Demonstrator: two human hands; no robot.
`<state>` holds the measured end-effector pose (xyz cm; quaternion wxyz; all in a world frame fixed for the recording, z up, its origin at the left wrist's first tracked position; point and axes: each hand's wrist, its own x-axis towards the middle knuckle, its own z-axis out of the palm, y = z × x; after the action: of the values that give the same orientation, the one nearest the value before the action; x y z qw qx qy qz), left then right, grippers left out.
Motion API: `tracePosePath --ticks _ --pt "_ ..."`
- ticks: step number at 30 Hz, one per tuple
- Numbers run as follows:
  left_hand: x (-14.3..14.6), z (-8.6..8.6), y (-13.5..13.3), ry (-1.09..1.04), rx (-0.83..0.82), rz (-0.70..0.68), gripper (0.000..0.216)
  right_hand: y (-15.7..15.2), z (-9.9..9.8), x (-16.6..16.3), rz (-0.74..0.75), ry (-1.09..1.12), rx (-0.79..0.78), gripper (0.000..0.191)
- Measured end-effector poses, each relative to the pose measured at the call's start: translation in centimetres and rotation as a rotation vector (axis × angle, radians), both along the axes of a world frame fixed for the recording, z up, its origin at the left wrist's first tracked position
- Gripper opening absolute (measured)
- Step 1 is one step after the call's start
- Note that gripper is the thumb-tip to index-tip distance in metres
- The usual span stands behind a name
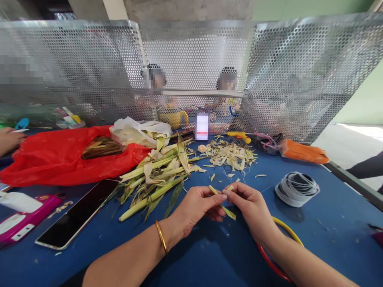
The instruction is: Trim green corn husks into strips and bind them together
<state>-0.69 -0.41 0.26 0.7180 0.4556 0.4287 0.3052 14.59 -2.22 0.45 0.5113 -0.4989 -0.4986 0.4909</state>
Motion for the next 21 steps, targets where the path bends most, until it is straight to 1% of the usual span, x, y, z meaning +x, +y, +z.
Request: tracePosePath --ticks 7,9,11,12,14,16,18,21 --pt "0.1 0.2 -0.3 0.022 0.121 -0.019 0.030 0.1 -0.5 0.0 -0.027 0.024 -0.016 0.029" --pt "0.1 0.2 -0.2 0.045 0.133 -0.032 0.030 0.2 -0.5 0.2 -0.035 -0.008 -0.008 0.030" --pt "0.1 0.1 -0.1 0.085 0.146 -0.042 0.031 0.3 -0.4 0.4 -0.025 -0.122 0.030 0.026" --pt "0.1 0.0 0.0 0.107 0.161 -0.045 0.031 0.4 -0.3 0.5 -0.023 -0.208 0.074 0.021" --pt "0.2 -0.3 -0.1 0.150 0.200 -0.060 0.029 0.3 -0.1 0.8 -0.012 -0.395 0.203 0.014" --pt "0.4 -0.7 -0.2 0.208 0.239 -0.080 0.026 0.2 0.0 0.8 0.030 -0.533 0.311 0.014" --pt "0.5 -0.9 -0.4 0.270 0.266 -0.103 0.023 -0.1 -0.1 0.7 0.077 -0.595 0.346 0.010" --pt "0.6 -0.8 -0.7 0.283 0.283 -0.136 0.019 -0.3 -0.2 0.3 0.059 -0.568 0.323 0.011"
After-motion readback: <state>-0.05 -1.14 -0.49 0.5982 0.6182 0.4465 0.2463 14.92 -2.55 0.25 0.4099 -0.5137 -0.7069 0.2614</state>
